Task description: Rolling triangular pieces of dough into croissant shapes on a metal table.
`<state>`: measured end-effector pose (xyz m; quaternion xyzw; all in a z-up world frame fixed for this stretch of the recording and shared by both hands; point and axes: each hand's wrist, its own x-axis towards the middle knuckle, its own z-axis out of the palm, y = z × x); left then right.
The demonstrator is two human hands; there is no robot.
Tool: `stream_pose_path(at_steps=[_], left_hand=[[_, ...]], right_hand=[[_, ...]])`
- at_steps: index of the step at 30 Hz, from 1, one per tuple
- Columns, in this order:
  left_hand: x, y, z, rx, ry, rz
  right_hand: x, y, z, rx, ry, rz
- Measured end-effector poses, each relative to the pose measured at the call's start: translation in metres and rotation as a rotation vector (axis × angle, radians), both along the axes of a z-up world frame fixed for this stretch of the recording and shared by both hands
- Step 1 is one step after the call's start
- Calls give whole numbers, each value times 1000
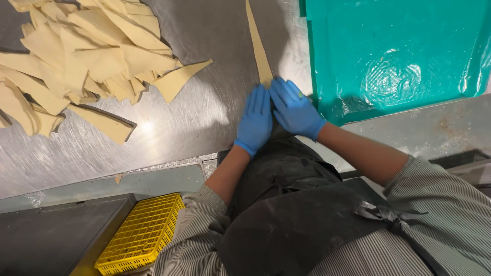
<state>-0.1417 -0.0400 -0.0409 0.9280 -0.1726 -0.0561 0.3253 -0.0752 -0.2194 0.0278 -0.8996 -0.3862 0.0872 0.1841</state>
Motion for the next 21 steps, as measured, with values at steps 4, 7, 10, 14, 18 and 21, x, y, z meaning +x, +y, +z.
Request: stream_pose_path(at_steps=[4, 7, 10, 14, 18, 21], left_hand=[[24, 18, 33, -108, -36, 149], [15, 34, 55, -187, -61, 272], [-5, 42, 66, -229, -48, 357], [-20, 43, 72, -285, -44, 419], [-12, 38, 77, -278, -56, 429], [11, 38, 96, -367, -40, 462]], right_hand=[[11, 5, 12, 24, -51, -1], [9, 7, 13, 49, -94, 96], [16, 12, 13, 2, -154, 143], [43, 28, 3, -217, -211, 105], [64, 36, 15, -246, -31, 44], [68, 39, 59, -47, 506, -203]])
